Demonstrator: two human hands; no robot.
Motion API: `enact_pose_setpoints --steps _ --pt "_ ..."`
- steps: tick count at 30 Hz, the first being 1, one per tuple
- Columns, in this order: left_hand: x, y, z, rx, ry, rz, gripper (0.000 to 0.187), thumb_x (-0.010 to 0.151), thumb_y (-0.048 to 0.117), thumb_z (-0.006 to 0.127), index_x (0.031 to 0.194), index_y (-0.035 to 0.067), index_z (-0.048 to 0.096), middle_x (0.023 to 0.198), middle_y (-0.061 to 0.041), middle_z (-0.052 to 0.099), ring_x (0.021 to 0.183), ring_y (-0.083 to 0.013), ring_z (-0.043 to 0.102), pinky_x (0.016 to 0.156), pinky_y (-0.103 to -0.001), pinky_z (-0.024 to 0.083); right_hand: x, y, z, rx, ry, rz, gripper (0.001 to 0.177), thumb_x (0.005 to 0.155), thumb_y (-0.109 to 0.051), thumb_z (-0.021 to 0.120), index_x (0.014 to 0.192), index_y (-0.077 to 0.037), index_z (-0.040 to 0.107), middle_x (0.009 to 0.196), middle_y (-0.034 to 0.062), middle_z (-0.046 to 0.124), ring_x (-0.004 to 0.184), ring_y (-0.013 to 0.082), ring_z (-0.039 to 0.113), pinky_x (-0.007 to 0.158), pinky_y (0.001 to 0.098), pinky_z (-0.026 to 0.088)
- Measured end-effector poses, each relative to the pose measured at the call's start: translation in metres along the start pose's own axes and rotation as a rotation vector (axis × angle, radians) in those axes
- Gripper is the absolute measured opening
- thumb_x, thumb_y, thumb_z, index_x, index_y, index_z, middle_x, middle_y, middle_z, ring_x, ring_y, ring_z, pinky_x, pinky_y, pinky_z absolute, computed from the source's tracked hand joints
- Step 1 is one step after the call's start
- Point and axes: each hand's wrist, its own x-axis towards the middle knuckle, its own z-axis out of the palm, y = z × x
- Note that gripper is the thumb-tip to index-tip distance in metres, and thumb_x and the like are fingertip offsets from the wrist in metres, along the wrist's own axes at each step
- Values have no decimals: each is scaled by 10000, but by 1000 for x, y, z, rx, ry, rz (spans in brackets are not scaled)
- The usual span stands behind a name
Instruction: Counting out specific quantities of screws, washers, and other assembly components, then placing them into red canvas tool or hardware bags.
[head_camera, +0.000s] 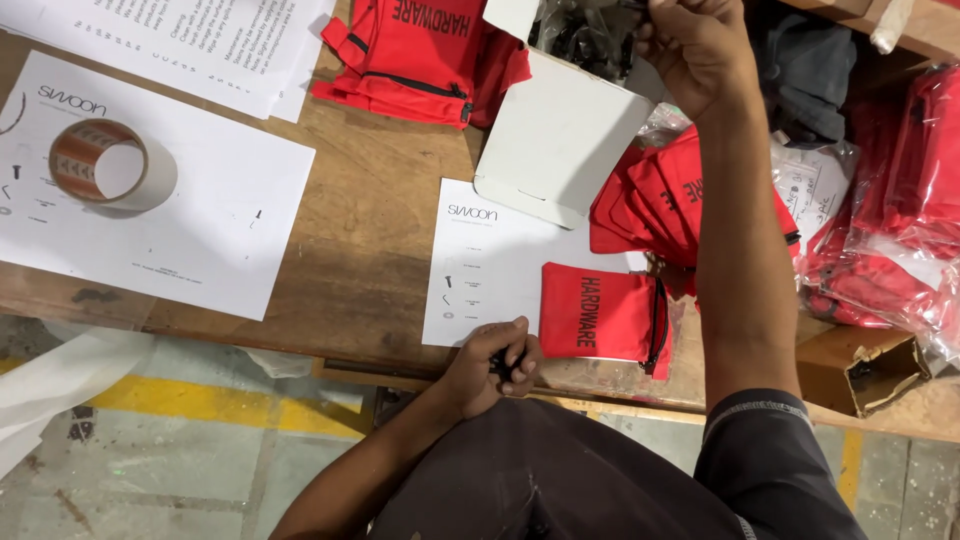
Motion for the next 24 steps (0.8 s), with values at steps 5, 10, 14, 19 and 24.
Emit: enact_pose_setpoints --steps 5,10,14,19,24 --pt "0 -4 -3 17 47 -1 463 1094 336 521 687 122 465 734 -60 576 553 -103 437 466 -251 342 -31 12 17 189 93 21 168 1163 -63 638 1004 -31 681 924 68 690 806 140 616 759 310 508" --pt "-7 2 20 -65 11 181 329 1018 335 512 1005 38 652 1027 -117 662 869 -168 603 813 -294 554 -112 38 67 515 120 89 295 1139 -271 537 1056 -19 667 845 70 630 704 157 547 651 282 452" --pt "-11 5 21 -186 67 260 365 1052 310 521 1145 -17 653 1160 -170 672 1085 -240 648 960 -353 558 -173 71 95 822 169 241 323 1131 -302 544 993 -25 636 858 80 609 765 181 561 737 305 477" --pt "-14 -1 -3 -236 5 371 383 1183 269 519 1304 -84 607 1283 -231 642 1207 -294 618 1088 -406 513 -208 92 107 1080 348 298 336 1142 -247 495 1128 60 629 1227 220 633 1161 293 619 1094 401 521" --pt "-19 6 16 -269 90 377 400 1079 174 478 1408 -52 514 1442 -224 547 1397 -315 513 1224 -418 427 -224 92 108 1060 256 241 599 1114 -440 444 1386 77 578 1512 266 506 1445 334 497 1283 401 393"
